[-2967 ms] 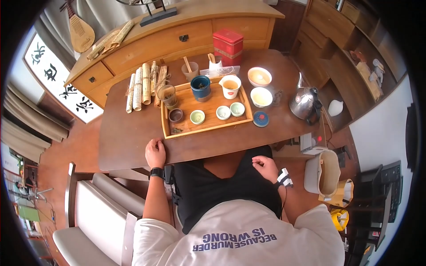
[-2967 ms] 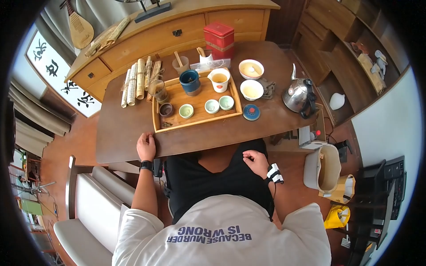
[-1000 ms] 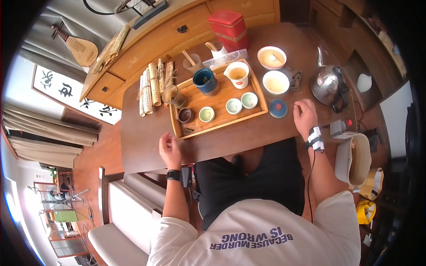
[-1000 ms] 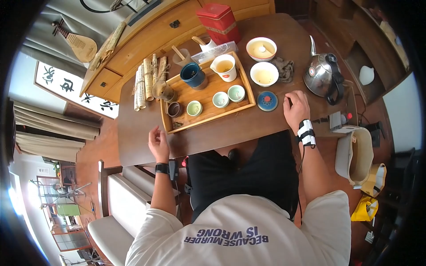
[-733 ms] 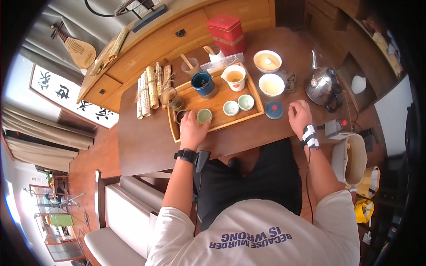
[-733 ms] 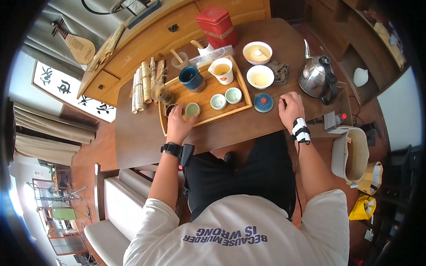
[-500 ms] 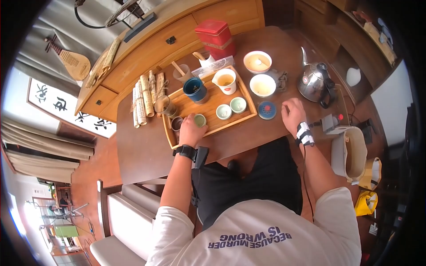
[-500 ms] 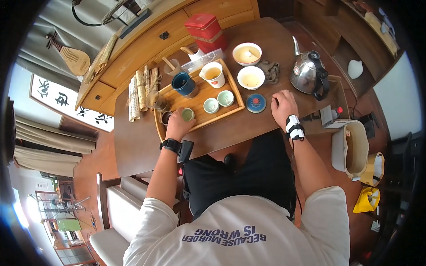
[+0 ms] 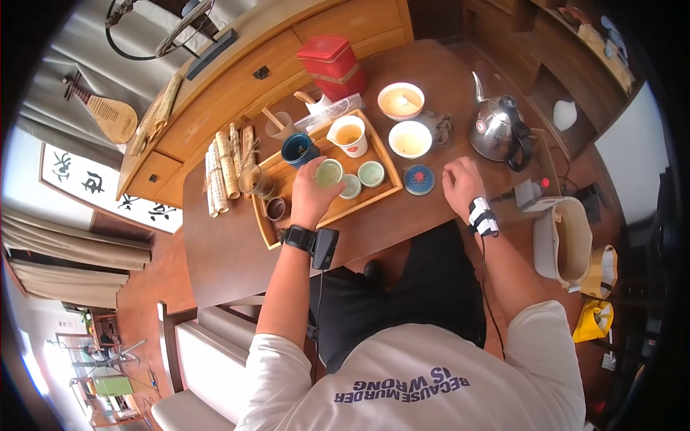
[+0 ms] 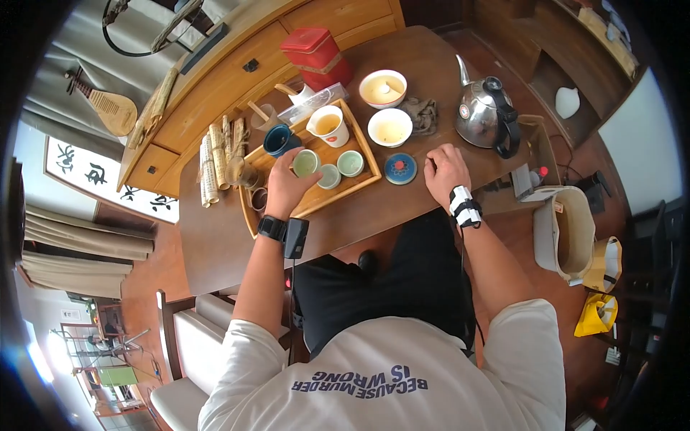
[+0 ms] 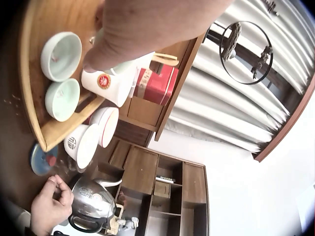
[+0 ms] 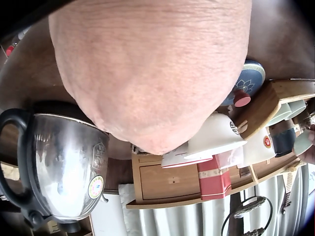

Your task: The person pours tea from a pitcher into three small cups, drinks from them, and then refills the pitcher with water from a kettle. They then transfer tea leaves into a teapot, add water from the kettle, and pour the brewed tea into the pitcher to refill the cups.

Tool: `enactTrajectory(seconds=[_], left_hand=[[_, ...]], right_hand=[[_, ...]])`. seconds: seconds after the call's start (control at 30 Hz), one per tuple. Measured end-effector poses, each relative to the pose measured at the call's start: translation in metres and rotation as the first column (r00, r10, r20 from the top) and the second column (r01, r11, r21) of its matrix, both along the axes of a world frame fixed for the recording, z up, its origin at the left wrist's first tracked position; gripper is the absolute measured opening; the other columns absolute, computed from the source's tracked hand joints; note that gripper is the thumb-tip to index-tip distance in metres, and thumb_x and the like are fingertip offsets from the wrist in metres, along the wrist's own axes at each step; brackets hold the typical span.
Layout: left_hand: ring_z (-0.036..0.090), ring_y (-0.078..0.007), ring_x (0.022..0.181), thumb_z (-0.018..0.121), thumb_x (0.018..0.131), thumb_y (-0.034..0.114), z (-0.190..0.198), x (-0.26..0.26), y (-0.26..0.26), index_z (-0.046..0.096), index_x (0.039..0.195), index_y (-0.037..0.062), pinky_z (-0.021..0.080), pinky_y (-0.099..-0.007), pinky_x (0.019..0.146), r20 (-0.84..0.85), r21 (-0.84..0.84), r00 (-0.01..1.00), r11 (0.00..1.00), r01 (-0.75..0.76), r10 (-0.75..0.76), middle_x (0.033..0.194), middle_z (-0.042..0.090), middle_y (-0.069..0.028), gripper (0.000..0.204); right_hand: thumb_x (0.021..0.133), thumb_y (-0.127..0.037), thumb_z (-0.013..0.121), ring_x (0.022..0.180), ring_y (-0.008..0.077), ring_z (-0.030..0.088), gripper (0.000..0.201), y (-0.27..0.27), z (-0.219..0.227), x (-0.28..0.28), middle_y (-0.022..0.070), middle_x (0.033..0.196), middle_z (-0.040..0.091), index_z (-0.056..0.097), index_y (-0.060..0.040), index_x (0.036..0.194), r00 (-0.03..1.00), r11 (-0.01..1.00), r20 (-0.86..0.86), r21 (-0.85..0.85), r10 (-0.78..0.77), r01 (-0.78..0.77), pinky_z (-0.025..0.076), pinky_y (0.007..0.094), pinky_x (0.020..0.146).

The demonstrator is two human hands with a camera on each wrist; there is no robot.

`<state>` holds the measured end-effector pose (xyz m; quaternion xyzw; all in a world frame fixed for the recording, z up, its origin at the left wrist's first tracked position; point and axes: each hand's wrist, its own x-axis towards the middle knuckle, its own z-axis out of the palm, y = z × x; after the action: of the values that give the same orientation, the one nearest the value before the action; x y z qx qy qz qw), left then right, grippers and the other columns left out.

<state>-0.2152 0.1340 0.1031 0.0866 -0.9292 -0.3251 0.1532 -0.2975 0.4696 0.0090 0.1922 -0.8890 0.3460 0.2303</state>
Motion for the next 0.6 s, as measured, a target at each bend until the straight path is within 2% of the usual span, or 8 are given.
enactTrajectory(seconds=[0.07, 0.17, 0.3, 0.6], left_hand=[[0.073, -0.0312, 0.109, 0.092, 0.072, 0.022, -0.001, -0.013, 0.012, 0.069, 0.127, -0.0010, 0.056, -0.0383, 0.097, -0.038, 0.051, 0.999, 0.998, 0.037, -0.035, 0.119, 0.074, -0.0191, 0.064], [0.073, -0.0317, 0.109, 0.092, 0.073, 0.021, 0.004, -0.031, 0.035, 0.069, 0.127, -0.0008, 0.056, -0.0381, 0.097, -0.082, -0.026, 0.994, 0.997, 0.070, -0.072, 0.119, 0.074, -0.0193, 0.063], [0.069, -0.0366, 0.117, 0.090, 0.071, 0.019, 0.016, -0.050, 0.064, 0.068, 0.128, -0.0014, 0.054, -0.0432, 0.102, 0.023, 0.109, 0.994, 0.988, 0.106, -0.110, 0.124, 0.071, -0.0234, 0.064], [0.071, -0.0362, 0.113, 0.090, 0.072, 0.020, 0.013, -0.085, 0.099, 0.064, 0.130, 0.0014, 0.056, -0.0428, 0.097, 0.035, 0.011, 0.989, 0.989, 0.145, -0.145, 0.119, 0.073, -0.0214, 0.066]], right_hand=[[0.087, -0.007, 0.073, 0.099, 0.0357, 0.063, 0.009, 0.000, 0.002, 0.001, 0.0128, 0.103, 0.065, 0.069, -0.0033, 0.094, 1.000, 1.000, 0.008, -0.004, -0.004, 0.004, 0.054, 0.0457, 0.085], [0.087, -0.007, 0.073, 0.099, 0.0354, 0.063, 0.009, 0.000, 0.002, 0.001, 0.0129, 0.102, 0.064, 0.069, -0.0035, 0.094, 1.000, 1.000, 0.019, -0.009, -0.009, 0.009, 0.054, 0.0457, 0.085], [0.087, -0.007, 0.072, 0.099, 0.0351, 0.063, 0.008, 0.000, 0.003, 0.001, 0.0128, 0.102, 0.064, 0.070, -0.0034, 0.094, 0.999, 1.000, 0.050, -0.016, -0.011, 0.012, 0.054, 0.0456, 0.085], [0.087, -0.008, 0.072, 0.101, 0.0340, 0.063, 0.008, 0.001, 0.003, 0.000, 0.0117, 0.103, 0.064, 0.070, -0.0039, 0.093, 0.997, 1.000, 0.076, -0.026, -0.014, 0.016, 0.054, 0.0450, 0.086]])
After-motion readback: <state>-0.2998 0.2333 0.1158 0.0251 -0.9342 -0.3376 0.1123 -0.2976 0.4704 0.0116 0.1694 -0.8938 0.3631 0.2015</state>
